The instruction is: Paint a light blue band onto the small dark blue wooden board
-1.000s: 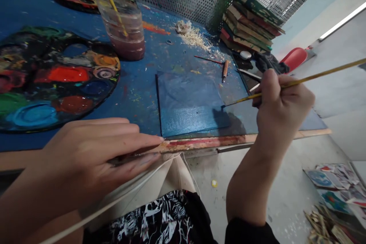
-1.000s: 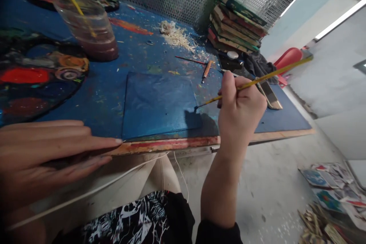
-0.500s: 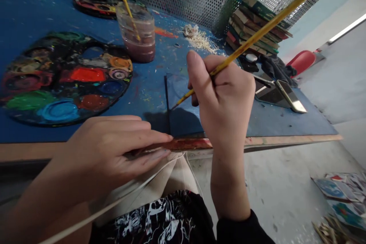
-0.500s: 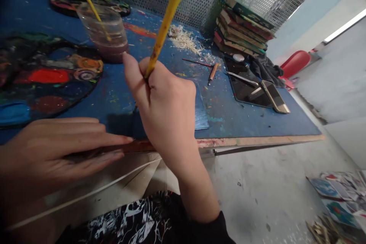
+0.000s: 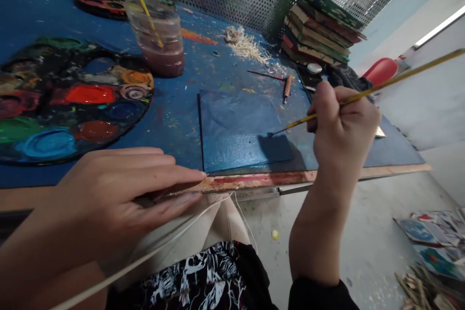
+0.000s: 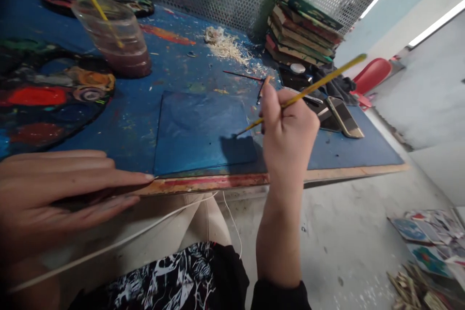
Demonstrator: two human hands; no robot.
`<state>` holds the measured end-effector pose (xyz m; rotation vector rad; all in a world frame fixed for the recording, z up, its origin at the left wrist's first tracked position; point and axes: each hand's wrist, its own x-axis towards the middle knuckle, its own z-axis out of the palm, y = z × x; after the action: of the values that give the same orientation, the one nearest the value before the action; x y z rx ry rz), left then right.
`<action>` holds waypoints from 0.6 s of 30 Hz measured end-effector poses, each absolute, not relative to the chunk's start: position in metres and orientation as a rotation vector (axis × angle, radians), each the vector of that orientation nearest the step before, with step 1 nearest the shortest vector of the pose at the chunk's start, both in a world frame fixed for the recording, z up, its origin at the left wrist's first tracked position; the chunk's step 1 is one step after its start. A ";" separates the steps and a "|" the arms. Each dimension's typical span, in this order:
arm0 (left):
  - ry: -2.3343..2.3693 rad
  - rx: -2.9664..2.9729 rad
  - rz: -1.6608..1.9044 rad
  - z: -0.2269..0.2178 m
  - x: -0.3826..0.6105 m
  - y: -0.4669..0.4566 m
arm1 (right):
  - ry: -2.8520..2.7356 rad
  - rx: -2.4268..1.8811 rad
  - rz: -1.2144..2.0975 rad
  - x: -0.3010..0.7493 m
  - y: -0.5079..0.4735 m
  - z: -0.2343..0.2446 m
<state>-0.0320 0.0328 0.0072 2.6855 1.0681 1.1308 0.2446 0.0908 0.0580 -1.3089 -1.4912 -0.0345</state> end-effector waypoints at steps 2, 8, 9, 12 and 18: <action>1.036 2.744 1.100 0.007 -0.033 0.034 | -1.449 -1.362 -0.110 0.260 0.091 0.059; 1.027 2.763 1.067 0.009 -0.036 0.036 | -1.527 -1.319 -0.188 0.245 0.087 0.065; 1.031 2.748 1.067 0.010 -0.035 0.036 | -1.579 -1.302 -0.167 0.234 0.086 0.067; 1.025 2.716 1.058 0.015 -0.032 0.035 | -1.690 -1.231 -0.130 0.198 0.080 0.069; 1.007 2.692 1.060 0.023 -0.026 0.034 | -1.810 -1.117 0.125 0.165 0.072 0.067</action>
<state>-0.0260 0.0339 0.0229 2.6924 1.0065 1.0602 0.1645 0.0718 0.0667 -1.1168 -1.8100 0.1250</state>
